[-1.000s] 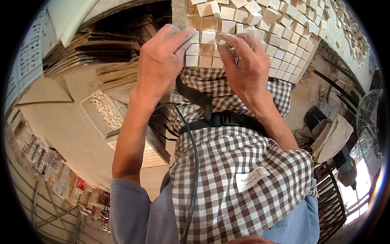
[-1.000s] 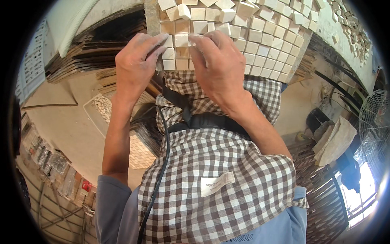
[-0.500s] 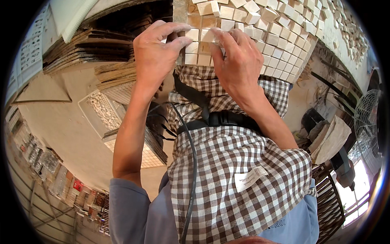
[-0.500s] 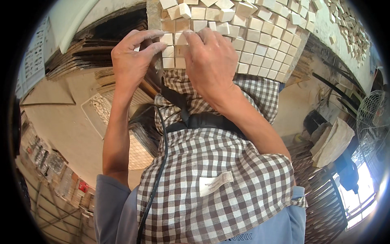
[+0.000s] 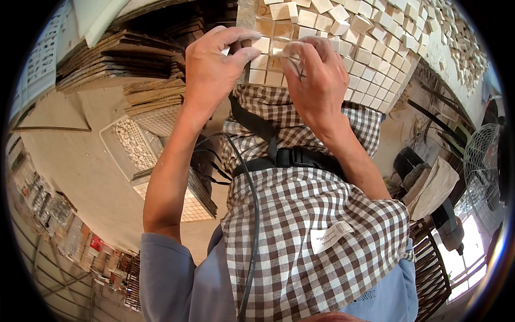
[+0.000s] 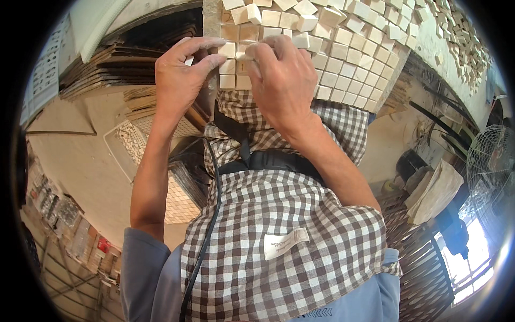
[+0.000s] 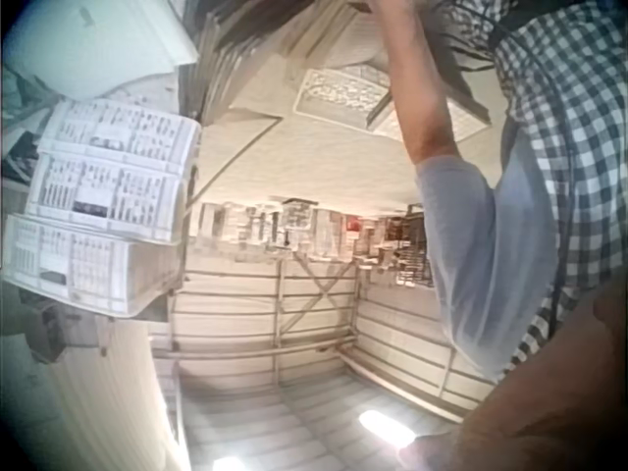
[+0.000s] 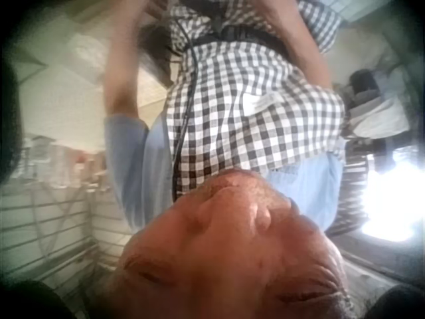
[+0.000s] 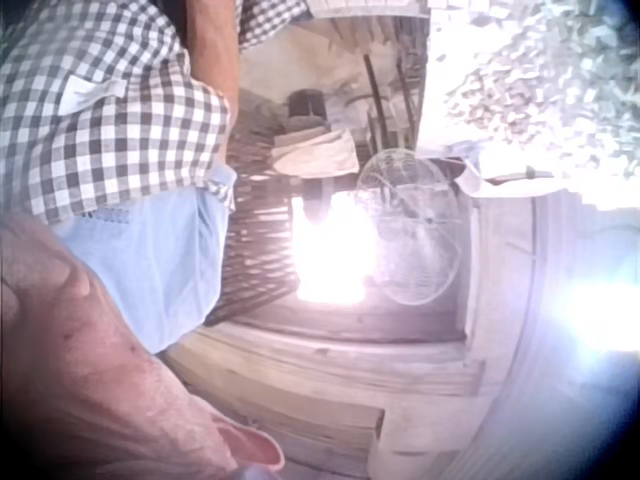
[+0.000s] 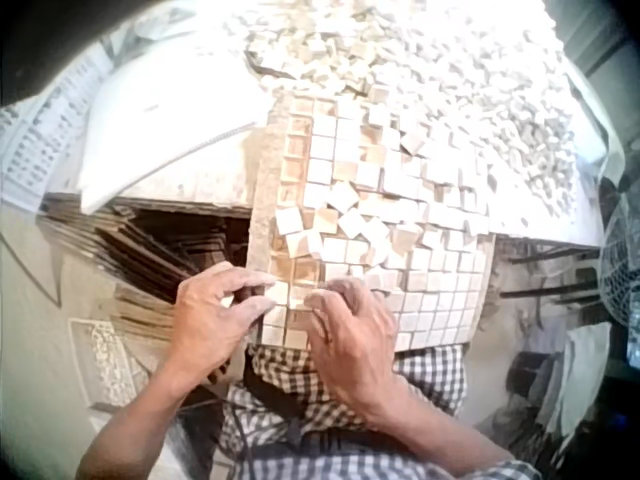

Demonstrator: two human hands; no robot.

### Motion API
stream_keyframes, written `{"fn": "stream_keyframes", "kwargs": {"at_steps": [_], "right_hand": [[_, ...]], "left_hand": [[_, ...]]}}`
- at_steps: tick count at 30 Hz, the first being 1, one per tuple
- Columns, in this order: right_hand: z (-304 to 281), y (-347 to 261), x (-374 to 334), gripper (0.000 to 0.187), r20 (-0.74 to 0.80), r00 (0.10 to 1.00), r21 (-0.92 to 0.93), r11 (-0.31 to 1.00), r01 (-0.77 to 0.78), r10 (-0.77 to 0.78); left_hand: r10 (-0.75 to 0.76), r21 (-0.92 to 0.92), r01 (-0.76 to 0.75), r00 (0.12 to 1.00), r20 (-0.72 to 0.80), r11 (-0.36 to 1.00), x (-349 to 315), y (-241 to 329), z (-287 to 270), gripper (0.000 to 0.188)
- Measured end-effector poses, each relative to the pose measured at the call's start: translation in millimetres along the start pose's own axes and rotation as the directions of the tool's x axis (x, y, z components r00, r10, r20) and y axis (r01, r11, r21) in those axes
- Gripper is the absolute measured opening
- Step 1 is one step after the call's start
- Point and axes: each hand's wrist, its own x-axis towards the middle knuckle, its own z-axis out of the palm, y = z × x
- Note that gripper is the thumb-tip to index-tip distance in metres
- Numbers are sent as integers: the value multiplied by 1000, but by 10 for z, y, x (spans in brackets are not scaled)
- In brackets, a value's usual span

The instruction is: The person places small, white, cube-shaped wooden blocks into a grid-like structure. They pick up blocks from a pile and fit them into the grid one by one, occasionally adjusting their position to ensure a snug fit.

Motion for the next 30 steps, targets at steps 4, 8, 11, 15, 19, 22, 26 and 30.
{"fn": "stream_keyframes", "kwargs": {"at_steps": [4,8,11,15,19,22,26,30], "right_hand": [[-15,71,-7,18,10,994,30,993,112,-112],[-69,90,-82,16,64,984,45,985,166,-169],[-90,122,-124,16,46,983,69,982,175,-178],[-137,126,-135,16,-9,992,51,990,129,-129],[-177,148,-190,16,-44,996,9,997,81,-81],[-138,142,-210,15,-12,996,9,996,88,-87],[4,114,-239,10,-39,992,28,993,118,-116],[-34,67,-215,10,10,995,27,995,99,-99]], "left_hand": [[-40,48,39,999,3,998,-13,20,-8,32],[-57,39,60,996,-72,997,-101,106,-16,33],[-15,87,26,992,-125,996,-185,143,-13,32],[-4,114,24,984,-177,993,-332,103,6,27],[61,175,-26,978,-200,984,-479,135,77,23],[122,214,-81,975,-186,974,-539,120,219,21],[180,269,-133,971,-159,954,-547,108,353,18],[315,349,-249,938,-146,904,-457,16,400,13]]}}
